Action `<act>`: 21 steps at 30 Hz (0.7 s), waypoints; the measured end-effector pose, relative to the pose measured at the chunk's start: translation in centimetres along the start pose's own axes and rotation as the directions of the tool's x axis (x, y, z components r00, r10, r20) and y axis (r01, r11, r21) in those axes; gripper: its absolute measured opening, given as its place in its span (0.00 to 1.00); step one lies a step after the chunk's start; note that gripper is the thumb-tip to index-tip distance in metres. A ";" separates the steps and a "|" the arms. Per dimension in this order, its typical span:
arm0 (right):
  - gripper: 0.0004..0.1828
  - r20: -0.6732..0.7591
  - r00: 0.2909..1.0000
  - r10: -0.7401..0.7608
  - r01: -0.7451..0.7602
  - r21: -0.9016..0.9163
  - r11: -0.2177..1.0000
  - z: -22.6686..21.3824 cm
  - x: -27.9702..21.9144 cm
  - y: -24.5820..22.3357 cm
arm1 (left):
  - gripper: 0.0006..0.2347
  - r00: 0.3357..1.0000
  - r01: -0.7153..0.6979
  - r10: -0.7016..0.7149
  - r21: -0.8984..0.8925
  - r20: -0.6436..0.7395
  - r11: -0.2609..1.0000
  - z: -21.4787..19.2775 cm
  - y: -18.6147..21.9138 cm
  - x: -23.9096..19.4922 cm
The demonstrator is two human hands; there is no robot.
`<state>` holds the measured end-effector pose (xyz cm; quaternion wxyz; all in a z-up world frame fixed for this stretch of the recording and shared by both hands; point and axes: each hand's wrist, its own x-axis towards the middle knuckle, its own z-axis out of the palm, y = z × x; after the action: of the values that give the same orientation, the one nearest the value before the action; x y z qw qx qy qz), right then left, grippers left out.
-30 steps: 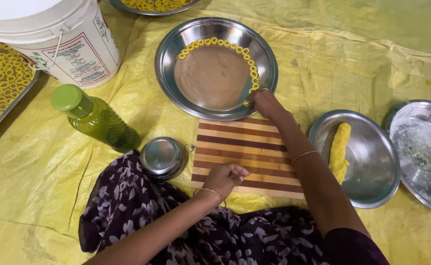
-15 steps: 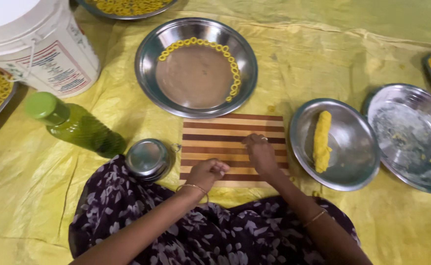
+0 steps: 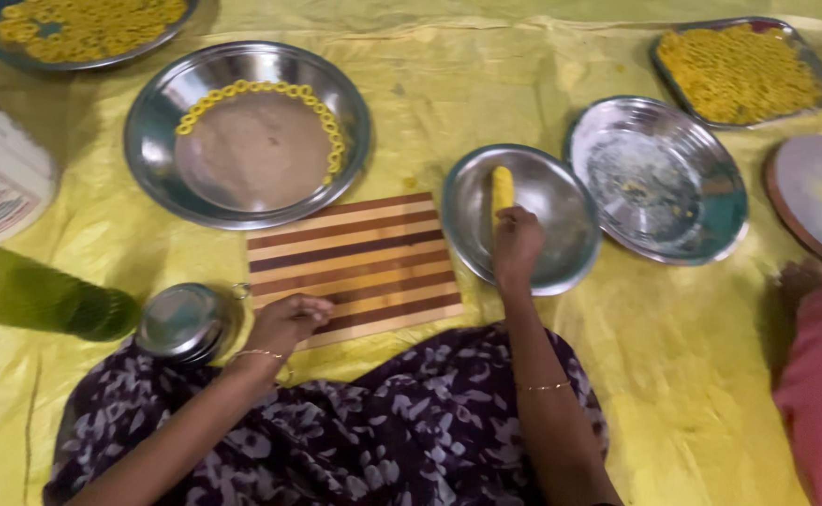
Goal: The person rolls small pieces of yellow dough into thin ropes on a wooden board, then joins the ends to form rings. The rings are placed into a metal bowl, and the process repeats with additional dough pieces.
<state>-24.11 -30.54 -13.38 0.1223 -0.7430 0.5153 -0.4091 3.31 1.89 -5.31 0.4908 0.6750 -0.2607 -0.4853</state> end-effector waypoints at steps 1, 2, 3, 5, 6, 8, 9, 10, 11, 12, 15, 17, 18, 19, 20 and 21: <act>0.08 -0.044 0.998 0.055 -0.056 -0.029 0.998 -0.5 0.4 2.6 | 0.08 1.000 0.026 -0.026 -0.014 0.005 1.000 0.2 0.8 -0.7; 0.07 0.021 0.996 0.086 -0.084 -0.086 0.993 -0.6 0.7 4.9 | 0.08 0.997 0.079 -0.079 0.007 -0.003 0.997 0.4 1.6 -1.2; 0.06 0.089 0.989 0.120 -0.107 -0.144 0.984 -0.3 0.8 6.7 | 0.08 0.991 0.135 -0.135 0.026 -0.015 0.990 0.5 2.3 -1.9; 0.06 0.145 0.984 0.107 -0.077 -0.199 0.977 0.1 0.1 9.2 | 0.09 0.987 0.162 -0.162 0.037 -0.011 0.986 1.3 3.6 -2.7; 0.09 0.136 0.989 0.057 -0.029 -0.196 0.980 0.3 -0.4 9.9 | 0.10 0.991 0.134 -0.134 0.028 0.008 0.991 1.8 4.1 -3.1; 0.15 0.130 0.991 0.022 0.000 -0.169 0.986 0.6 -1.2 9.8 | 0.09 0.992 0.118 -0.120 0.057 0.029 0.991 2.9 4.5 -3.7; 0.18 0.131 0.991 0.039 -0.020 -0.144 0.989 0.8 -1.3 9.1 | 0.08 0.991 0.128 -0.131 0.098 0.032 0.987 3.7 4.5 -3.9; 0.20 0.133 0.990 0.055 -0.040 -0.118 0.992 0.8 -1.3 8.3 | 0.08 0.989 0.137 -0.143 0.138 0.034 0.981 4.1 4.5 -4.0; 0.24 0.154 0.984 0.092 -0.066 -0.167 0.984 0.8 -1.3 7.5 | 0.08 0.991 0.111 -0.118 0.102 0.065 0.989 4.2 4.4 -3.9; 0.27 0.172 0.976 0.130 -0.091 -0.217 0.972 0.9 -1.3 6.8 | 0.09 0.991 0.086 -0.093 0.065 0.096 0.994 4.4 4.2 -3.7; 0.35 0.174 0.965 0.198 -0.139 -0.302 0.943 0.6 -1.5 5.7 | 0.10 0.995 0.054 -0.056 0.027 0.086 0.998 3.5 3.3 -2.9; 0.32 0.175 0.960 0.220 -0.153 -0.332 0.931 0.7 -1.6 5.9 | 0.10 0.996 0.073 -0.074 0.016 0.053 0.997 3.0 2.7 -2.4; 0.27 0.184 0.956 0.228 -0.155 -0.344 0.926 0.7 -1.5 6.2 | 0.09 0.995 0.095 -0.095 0.004 0.040 0.995 2.9 2.4 -2.3; 0.23 0.194 0.952 0.236 -0.156 -0.356 0.921 1.0 -1.4 6.5 | 0.09 0.993 0.117 -0.117 -0.007 0.027 0.993 2.8 2.2 -2.3; 0.23 0.196 0.952 0.235 -0.160 -0.338 0.927 1.2 -1.3 6.8 | 0.10 0.992 0.121 -0.120 -0.013 0.037 0.993 2.8 2.0 -2.1; 0.24 0.200 0.951 0.235 -0.163 -0.321 0.933 1.3 -1.2 7.2 | 0.11 0.991 0.127 -0.126 -0.020 0.047 0.992 2.9 1.8 -2.1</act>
<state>-28.14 -32.94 -19.14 0.1090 -0.7395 0.6266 -0.2205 0.04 1.70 -2.95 0.4608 0.6730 -0.2232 -0.5337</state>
